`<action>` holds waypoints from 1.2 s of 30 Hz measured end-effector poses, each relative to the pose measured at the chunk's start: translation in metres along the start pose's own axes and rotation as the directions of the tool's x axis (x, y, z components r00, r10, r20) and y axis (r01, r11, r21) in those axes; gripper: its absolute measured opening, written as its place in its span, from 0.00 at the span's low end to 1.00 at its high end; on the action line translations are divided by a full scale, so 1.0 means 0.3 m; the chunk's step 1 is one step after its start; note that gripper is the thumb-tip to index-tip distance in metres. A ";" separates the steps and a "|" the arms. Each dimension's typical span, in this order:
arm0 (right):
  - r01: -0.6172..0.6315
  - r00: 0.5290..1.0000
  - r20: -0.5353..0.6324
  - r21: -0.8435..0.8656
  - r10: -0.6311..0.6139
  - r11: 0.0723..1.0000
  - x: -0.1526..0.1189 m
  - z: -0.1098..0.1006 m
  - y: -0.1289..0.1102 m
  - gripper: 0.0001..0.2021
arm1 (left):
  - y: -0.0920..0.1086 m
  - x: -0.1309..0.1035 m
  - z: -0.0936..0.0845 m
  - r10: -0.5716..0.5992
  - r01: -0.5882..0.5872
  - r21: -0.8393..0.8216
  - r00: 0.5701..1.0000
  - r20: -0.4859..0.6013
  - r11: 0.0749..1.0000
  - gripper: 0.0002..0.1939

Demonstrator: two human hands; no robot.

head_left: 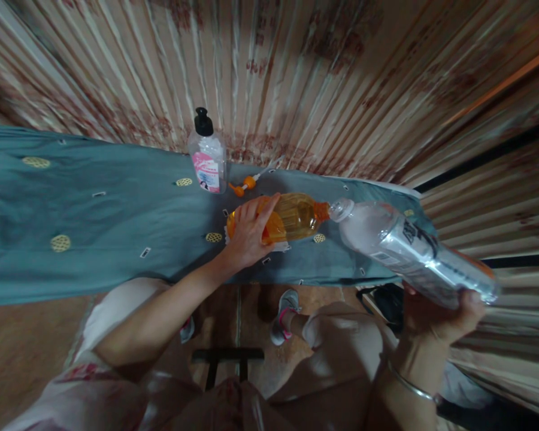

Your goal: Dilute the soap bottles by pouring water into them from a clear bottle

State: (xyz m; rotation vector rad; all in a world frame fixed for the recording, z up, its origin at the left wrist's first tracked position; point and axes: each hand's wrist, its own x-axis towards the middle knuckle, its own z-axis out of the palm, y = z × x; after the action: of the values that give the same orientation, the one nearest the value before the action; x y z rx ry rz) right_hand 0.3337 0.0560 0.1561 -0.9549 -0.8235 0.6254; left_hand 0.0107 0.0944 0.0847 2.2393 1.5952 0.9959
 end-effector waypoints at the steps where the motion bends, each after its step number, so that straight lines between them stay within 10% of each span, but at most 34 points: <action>1: -0.006 1.000 -0.011 -0.002 0.006 1.000 -0.001 0.000 -0.001 0.22 | -0.001 0.000 0.001 0.000 0.000 0.000 1.000 -0.002 1.000 0.51; 36: -0.044 0.998 -0.053 -0.003 0.044 0.999 -0.012 0.011 -0.007 0.23 | 0.008 0.006 -0.010 -0.029 0.030 -0.026 0.999 0.046 0.999 0.51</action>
State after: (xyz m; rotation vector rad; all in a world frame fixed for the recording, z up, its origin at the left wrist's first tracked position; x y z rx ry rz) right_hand 0.3291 0.0537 0.1580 -0.9914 -0.7586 0.6340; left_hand 0.0109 0.0944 0.0889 2.1981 1.5823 0.9456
